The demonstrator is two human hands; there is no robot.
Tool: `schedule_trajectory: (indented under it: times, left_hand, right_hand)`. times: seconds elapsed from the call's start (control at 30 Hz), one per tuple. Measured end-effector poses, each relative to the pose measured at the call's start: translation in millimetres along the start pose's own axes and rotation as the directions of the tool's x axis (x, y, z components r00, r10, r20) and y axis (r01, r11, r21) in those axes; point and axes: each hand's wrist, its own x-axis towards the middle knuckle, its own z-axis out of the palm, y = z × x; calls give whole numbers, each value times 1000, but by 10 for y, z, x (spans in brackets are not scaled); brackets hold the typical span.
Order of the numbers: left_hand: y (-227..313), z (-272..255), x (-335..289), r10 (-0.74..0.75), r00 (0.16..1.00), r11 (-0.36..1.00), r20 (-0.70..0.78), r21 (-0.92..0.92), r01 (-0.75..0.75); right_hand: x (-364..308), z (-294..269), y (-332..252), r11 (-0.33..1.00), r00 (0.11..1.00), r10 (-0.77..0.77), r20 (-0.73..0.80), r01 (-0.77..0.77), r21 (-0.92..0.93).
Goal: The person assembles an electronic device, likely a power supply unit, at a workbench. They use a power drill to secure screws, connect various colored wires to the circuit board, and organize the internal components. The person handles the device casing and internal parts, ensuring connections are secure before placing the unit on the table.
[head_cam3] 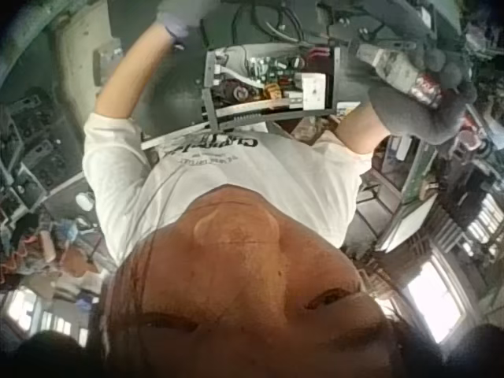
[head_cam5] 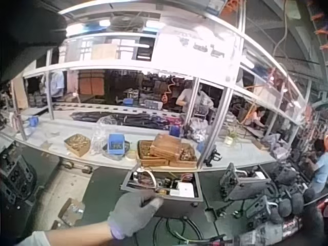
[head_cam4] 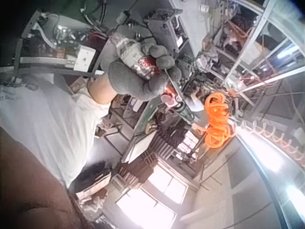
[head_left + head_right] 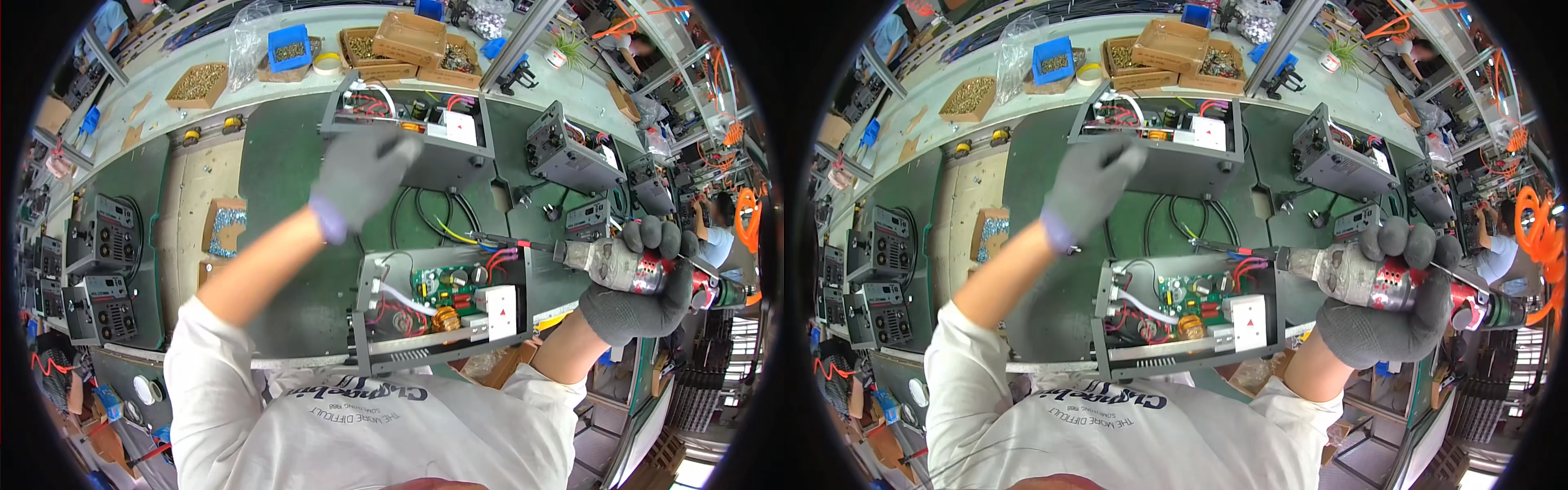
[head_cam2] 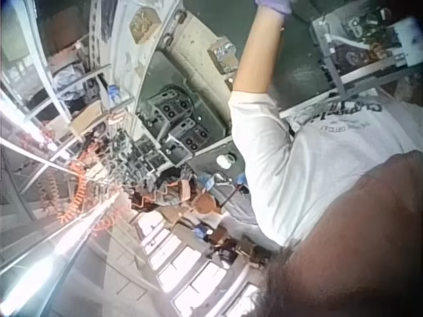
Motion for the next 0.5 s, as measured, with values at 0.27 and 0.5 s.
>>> schedule_trajectory:
  times: [0.27, 0.5]
  left_hand:
    - [-469, 213, 1370, -85, 886, 691, 457, 667, -278]
    - [-480, 301, 1409, -158, 840, 660, 520, 688, -302]
  right_hand:
    - [283, -73, 472, 992, 987, 48, -155, -65, -106]
    - [411, -200, 772, 978, 978, 68, -195, -104, -181]
